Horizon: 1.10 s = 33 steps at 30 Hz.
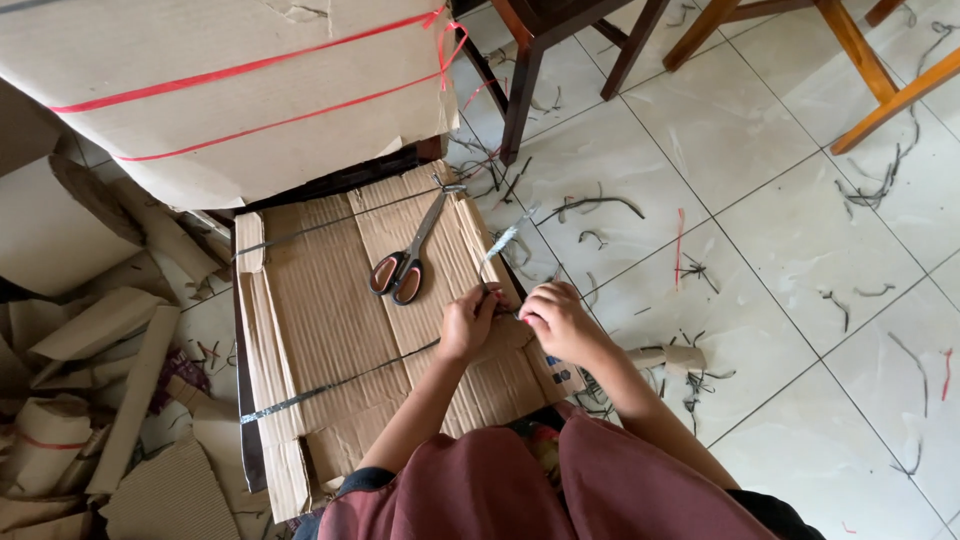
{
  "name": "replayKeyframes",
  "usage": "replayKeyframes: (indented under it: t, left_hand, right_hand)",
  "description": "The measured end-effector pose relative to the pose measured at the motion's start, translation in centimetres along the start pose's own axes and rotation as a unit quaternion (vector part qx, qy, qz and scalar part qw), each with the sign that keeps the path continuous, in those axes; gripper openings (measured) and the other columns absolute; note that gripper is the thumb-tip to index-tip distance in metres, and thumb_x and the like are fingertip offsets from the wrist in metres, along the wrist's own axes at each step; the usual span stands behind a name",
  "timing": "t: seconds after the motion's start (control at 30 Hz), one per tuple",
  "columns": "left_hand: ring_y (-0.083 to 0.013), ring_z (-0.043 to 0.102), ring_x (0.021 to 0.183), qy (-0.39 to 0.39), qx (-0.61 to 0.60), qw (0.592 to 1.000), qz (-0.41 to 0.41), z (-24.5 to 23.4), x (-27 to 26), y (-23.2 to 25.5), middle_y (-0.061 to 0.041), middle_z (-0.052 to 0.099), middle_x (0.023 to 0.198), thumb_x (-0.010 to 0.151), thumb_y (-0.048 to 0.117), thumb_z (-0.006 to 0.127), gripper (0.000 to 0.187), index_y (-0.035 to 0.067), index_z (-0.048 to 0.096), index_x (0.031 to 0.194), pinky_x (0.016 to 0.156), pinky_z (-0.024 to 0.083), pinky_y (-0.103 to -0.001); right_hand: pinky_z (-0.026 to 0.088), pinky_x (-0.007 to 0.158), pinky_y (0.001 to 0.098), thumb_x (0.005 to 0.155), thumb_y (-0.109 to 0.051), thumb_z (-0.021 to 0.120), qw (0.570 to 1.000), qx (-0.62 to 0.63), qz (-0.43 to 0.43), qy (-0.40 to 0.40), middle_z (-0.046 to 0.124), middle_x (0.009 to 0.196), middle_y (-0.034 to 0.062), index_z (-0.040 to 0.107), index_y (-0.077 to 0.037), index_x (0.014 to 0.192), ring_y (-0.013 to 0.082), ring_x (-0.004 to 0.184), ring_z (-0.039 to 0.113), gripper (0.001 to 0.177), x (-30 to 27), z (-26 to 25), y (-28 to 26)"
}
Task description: Wrapping a piece of furniture in protective cardboard and securing it with plastic straps and knots.
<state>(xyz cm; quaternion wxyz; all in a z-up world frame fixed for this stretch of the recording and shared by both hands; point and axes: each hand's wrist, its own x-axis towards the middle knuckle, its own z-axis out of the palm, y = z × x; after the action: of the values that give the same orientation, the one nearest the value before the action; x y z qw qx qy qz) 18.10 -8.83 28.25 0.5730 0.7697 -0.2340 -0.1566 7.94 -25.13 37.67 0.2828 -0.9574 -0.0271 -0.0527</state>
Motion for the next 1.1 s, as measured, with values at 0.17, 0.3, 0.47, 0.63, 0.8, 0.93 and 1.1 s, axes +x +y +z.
replayKeyframes:
  t: [0.17, 0.3, 0.47, 0.63, 0.8, 0.93, 1.1]
  left_hand:
    - [-0.0296, 0.076, 0.089, -0.001, 0.029, 1.0, -0.005, -0.2, 0.1, 0.0, -0.006, 0.079, 0.082, 0.096, 0.022, 0.067, 0.022, 0.024, 0.076, 0.116, 0.083, 0.059, -0.044]
    - [-0.0265, 0.076, 0.085, 0.005, 0.062, 0.998, -0.025, -0.4, 0.6, 0.0, -0.002, 0.078, 0.079, 0.098, 0.035, 0.067, 0.02, 0.025, 0.076, 0.113, 0.082, 0.06, -0.044]
    - [-0.0254, 0.075, 0.067, -0.103, 0.04, 0.993, 0.046, -2.3, 1.7, -0.6, -0.01, 0.072, 0.08, 0.076, 0.016, 0.071, 0.064, 0.008, 0.053, 0.138, 0.062, 0.06, -0.037]
    - [-0.0365, 0.075, 0.084, -0.16, 0.084, 0.973, 0.142, -3.6, 0.3, 2.0, -0.016, 0.069, 0.099, 0.073, -0.001, 0.069, 0.083, 0.005, 0.039, 0.151, 0.075, 0.059, -0.047]
    - [-0.0315, 0.065, 0.107, 0.033, 0.229, 0.902, 0.365, -1.7, -0.5, 2.2, -0.012, 0.059, 0.122, 0.07, 0.018, 0.084, 0.067, 0.009, 0.056, 0.13, 0.091, 0.051, -0.04]
    - [-0.0237, 0.066, 0.093, 0.052, 0.275, 0.843, 0.46, -1.5, 0.3, 3.2, -0.002, 0.063, 0.102, 0.091, 0.022, 0.07, 0.011, 0.018, 0.066, 0.1, 0.083, 0.05, -0.036]
    - [-0.0172, 0.069, 0.081, 0.014, 0.305, 0.854, 0.421, -1.2, -0.4, 2.7, 0.001, 0.069, 0.078, 0.085, 0.025, 0.076, 0.015, 0.018, 0.072, 0.098, 0.081, 0.052, -0.031]
  right_hand:
    - [0.058, 0.085, 0.0416, 0.091, -0.013, 0.074, 0.996, 0.051, 0.016, 0.074, 0.072, 0.098, 0.0078, 0.064, -0.01, 0.113, 0.0295, 0.094, 0.073, 0.024, -0.6, 4.1, 0.2]
    - [0.062, 0.071, 0.0351, 0.096, -0.006, 0.063, 0.994, -0.004, -0.015, 0.11, 0.071, 0.094, 0.0003, 0.072, -0.017, 0.106, 0.0244, 0.085, 0.074, 0.017, -1.3, 6.6, 2.9]
    - [0.061, 0.064, 0.0414, 0.093, -0.011, 0.065, 0.993, -0.046, 0.037, 0.103, 0.066, 0.086, -0.0016, 0.069, -0.02, 0.094, 0.0276, 0.074, 0.072, 0.01, -1.8, 7.1, 5.0]
    - [0.058, 0.081, 0.0443, 0.094, -0.009, 0.067, 0.969, 0.167, 0.183, -0.01, 0.074, 0.088, 0.0119, 0.075, -0.006, 0.097, 0.0339, 0.085, 0.073, 0.009, -1.3, 6.5, 6.1]
    - [0.049, 0.09, 0.043, 0.09, -0.008, 0.062, 0.881, 0.398, 0.252, -0.033, 0.067, 0.091, 0.0132, 0.076, -0.002, 0.097, 0.0253, 0.094, 0.062, 0.017, -1.3, 6.9, 7.4]
    - [0.047, 0.088, 0.0353, 0.094, -0.011, 0.057, 0.853, 0.447, 0.267, -0.027, 0.065, 0.089, 0.006, 0.075, -0.007, 0.093, 0.0182, 0.092, 0.058, 0.019, -1.1, 6.9, 7.9]
    - [0.05, 0.096, 0.0437, 0.095, -0.004, 0.063, 0.889, 0.377, 0.258, -0.029, 0.076, 0.099, 0.0191, 0.078, -0.003, 0.107, 0.0314, 0.1, 0.069, 0.019, -0.8, 2.7, 4.2]
